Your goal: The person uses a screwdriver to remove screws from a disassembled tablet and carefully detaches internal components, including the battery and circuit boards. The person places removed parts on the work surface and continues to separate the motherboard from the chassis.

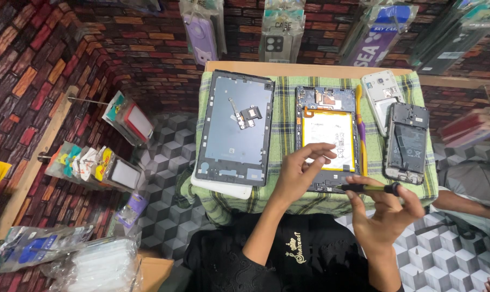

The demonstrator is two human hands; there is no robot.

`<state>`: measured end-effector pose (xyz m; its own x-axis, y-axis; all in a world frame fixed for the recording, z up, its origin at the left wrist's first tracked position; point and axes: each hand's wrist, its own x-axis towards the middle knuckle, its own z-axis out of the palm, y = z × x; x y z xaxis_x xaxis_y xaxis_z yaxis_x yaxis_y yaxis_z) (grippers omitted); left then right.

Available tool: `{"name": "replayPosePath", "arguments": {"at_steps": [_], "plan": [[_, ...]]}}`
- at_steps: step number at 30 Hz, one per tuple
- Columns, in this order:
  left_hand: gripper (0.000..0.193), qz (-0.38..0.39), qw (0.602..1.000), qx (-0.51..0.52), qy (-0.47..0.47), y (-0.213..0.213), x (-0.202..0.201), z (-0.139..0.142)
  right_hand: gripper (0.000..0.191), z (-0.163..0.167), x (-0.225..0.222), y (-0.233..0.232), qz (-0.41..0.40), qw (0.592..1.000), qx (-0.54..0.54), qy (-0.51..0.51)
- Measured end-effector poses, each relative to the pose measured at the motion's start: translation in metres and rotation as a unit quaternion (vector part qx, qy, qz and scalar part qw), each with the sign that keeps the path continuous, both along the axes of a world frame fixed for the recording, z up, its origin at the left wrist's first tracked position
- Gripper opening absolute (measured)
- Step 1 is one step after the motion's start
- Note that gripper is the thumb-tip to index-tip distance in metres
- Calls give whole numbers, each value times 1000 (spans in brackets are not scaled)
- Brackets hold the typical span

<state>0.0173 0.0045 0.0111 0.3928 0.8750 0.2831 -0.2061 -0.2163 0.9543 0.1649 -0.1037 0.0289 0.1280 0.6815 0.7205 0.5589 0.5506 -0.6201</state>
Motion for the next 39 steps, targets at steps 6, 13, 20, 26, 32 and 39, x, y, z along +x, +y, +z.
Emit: {"name": "replayPosePath", "arguments": {"at_steps": [6,13,20,26,32,39], "plan": [[45,22,968,189,164,-9,-2,6,83,-8,8,0,-29,994,37,100],[30,9,960,188,206,-10,-1,6,83,-19,16,-4,-88,989,23,117],[17,18,962,184,200,-9,1,2,85,-20,15,-5,-88,989,32,110],[16,21,966,167,198,-9,3,1,82,-13,12,-8,-105,990,30,88],[16,24,972,147,184,-9,2,1,82,-10,10,-9,-104,991,46,70],[16,27,968,177,173,-9,2,0,83,-9,10,-10,-105,991,53,64]]}}
